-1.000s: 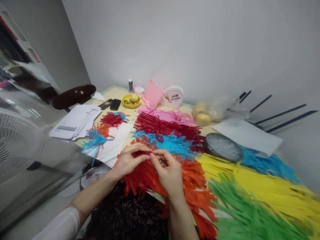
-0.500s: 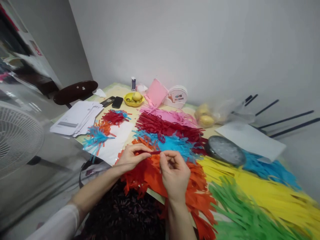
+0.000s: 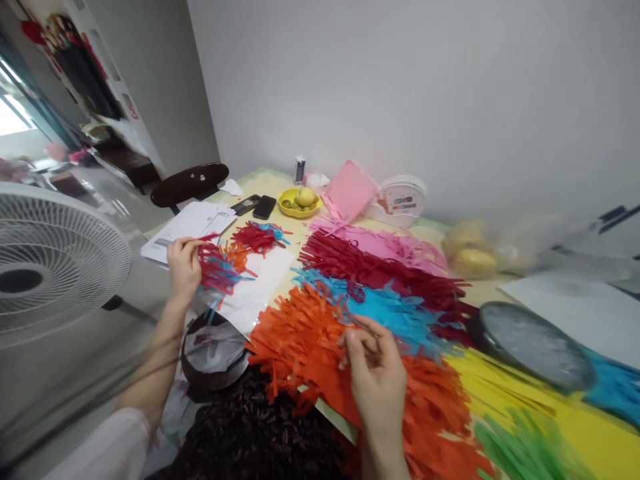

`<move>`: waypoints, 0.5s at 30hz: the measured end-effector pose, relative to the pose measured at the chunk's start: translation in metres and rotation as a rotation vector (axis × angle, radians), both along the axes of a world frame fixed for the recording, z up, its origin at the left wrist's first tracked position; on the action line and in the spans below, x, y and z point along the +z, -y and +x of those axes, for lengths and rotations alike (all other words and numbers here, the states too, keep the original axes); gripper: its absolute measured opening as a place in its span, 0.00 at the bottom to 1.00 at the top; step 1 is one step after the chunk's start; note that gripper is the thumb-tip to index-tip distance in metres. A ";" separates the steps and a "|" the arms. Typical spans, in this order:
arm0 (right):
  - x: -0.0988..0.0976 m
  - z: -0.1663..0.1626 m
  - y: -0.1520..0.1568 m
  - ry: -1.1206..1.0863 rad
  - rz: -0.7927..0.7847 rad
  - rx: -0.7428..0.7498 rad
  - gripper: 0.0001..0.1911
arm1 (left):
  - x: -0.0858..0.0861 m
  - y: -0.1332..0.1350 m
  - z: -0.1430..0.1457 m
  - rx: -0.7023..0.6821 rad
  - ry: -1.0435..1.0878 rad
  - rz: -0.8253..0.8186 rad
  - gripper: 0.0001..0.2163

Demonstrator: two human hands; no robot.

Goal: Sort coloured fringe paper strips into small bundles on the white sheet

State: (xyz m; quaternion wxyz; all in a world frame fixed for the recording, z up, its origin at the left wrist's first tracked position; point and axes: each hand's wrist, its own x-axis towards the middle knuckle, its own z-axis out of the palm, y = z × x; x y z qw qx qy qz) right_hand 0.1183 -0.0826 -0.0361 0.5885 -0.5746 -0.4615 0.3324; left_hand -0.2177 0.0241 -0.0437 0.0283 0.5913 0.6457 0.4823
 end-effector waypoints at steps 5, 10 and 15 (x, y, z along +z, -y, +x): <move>-0.008 -0.003 -0.012 0.017 -0.004 0.049 0.20 | -0.052 -0.002 0.008 -0.098 -0.386 -0.235 0.12; -0.011 0.014 -0.021 0.101 -0.031 0.079 0.20 | -0.094 -0.016 0.011 -0.190 -0.458 -0.325 0.12; -0.021 0.046 -0.040 0.298 -0.038 0.074 0.19 | -0.081 -0.032 -0.003 -0.370 -0.582 -0.351 0.11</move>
